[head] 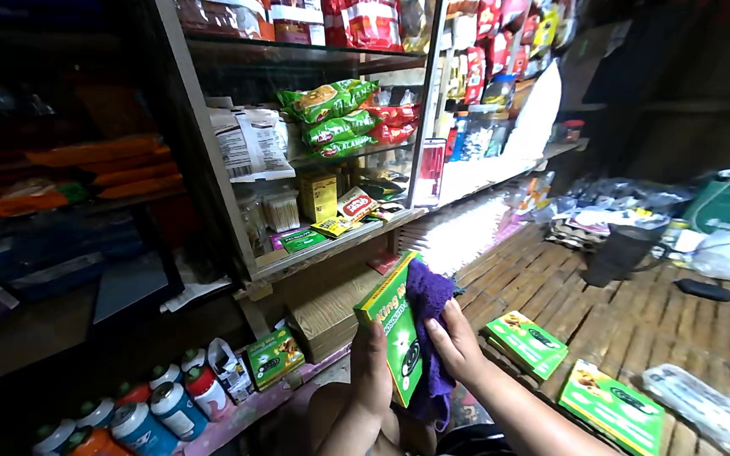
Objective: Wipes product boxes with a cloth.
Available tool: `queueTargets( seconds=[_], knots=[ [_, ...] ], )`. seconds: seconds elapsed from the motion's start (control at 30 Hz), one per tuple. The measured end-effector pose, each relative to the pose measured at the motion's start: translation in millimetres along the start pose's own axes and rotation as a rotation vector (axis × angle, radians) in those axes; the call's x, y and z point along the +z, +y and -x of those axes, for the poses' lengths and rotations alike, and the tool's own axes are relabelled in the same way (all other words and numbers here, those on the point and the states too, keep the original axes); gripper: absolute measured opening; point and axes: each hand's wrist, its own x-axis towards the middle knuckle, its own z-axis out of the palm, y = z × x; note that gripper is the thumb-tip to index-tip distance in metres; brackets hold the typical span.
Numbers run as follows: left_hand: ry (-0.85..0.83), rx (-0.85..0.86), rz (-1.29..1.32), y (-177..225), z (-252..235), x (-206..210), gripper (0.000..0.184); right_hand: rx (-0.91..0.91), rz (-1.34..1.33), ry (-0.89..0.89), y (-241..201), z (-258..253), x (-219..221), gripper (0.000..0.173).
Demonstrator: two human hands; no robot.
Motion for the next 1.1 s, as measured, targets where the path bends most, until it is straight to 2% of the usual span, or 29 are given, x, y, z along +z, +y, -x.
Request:
queueTargets(
  seconds=[0.2, 0.3, 0.43, 0.67, 0.87, 1.1],
  knots=[
    [-0.136, -0.051, -0.243, 0, 4, 2, 0.081, 0.148, -0.155, 0.115, -2, -5, -5, 0.069],
    [-0.155, -0.067, -0.277, 0, 4, 1, 0.079, 0.217, -0.288, 0.155, -5, -6, -4, 0.065],
    [-0.114, -0.035, -0.218, -1, 4, 3, 0.072, 0.268, -0.312, 0.162, -6, -4, 0, 0.064],
    [-0.046, 0.004, -0.099, -3, 2, 1, 0.07, 0.393, -0.385, 0.153, -12, -5, 2, 0.06],
    [0.052, 0.016, -0.001, -2, -3, -3, 0.08, 0.513, -0.535, 0.107, -8, -2, 8, 0.055],
    [0.158, 0.154, 0.091, -8, -2, -2, 0.081, 0.726, -0.703, 0.164, -14, 6, 25, 0.069]
  ],
)
